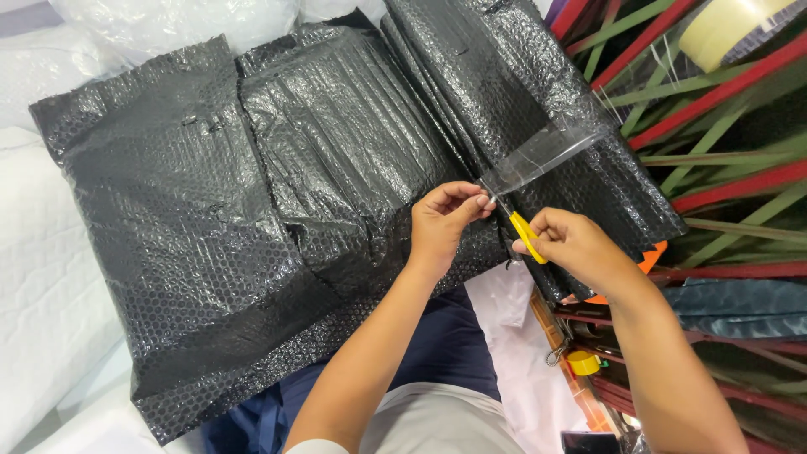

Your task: Packaging foam blocks using black bubble wrap, tape, and scissors

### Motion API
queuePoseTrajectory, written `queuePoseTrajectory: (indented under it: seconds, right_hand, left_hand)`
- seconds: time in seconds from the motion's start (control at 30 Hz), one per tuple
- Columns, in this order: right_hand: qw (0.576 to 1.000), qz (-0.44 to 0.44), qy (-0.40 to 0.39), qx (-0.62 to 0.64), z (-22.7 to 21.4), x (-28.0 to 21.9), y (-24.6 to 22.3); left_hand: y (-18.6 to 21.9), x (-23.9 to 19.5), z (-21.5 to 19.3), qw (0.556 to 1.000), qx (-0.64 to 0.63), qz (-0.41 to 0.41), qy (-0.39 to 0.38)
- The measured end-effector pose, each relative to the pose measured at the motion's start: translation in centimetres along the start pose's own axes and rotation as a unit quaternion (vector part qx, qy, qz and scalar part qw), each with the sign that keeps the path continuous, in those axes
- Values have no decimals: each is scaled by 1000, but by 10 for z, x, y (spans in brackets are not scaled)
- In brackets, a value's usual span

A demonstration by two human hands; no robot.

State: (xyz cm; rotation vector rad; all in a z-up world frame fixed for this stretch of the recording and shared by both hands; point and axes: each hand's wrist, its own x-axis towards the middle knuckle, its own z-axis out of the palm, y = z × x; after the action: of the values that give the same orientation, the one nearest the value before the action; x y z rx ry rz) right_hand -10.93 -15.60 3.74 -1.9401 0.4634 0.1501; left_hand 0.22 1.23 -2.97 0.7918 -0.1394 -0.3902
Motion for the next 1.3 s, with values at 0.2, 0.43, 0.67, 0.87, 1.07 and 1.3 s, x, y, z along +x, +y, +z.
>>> queuePoseTrajectory:
  seconds: [0.2, 0.43, 0.67, 0.87, 1.07, 1.3]
  right_hand:
    - [998, 16, 31, -51, 4, -7, -17]
    - [956, 121, 67, -259, 0, -20, -51]
    - [974, 142, 6, -179, 16, -39, -94]
    - [971, 101, -115, 184, 43, -13, -12]
    - [996, -2, 84, 38, 38, -1, 0]
    - [884, -99, 337, -308, -17, 52, 43]
  left_hand:
    - [0, 0, -1, 1000, 7, -4, -3]
    - [-4, 1, -14, 998, 66, -17, -16]
    - [11, -10, -27, 990, 138, -35, 0]
    - [32, -27, -35, 987, 153, -43, 20]
    - [42, -42, -44, 988, 150, -24, 23]
    - [49, -59, -49, 988, 154, 4, 20]
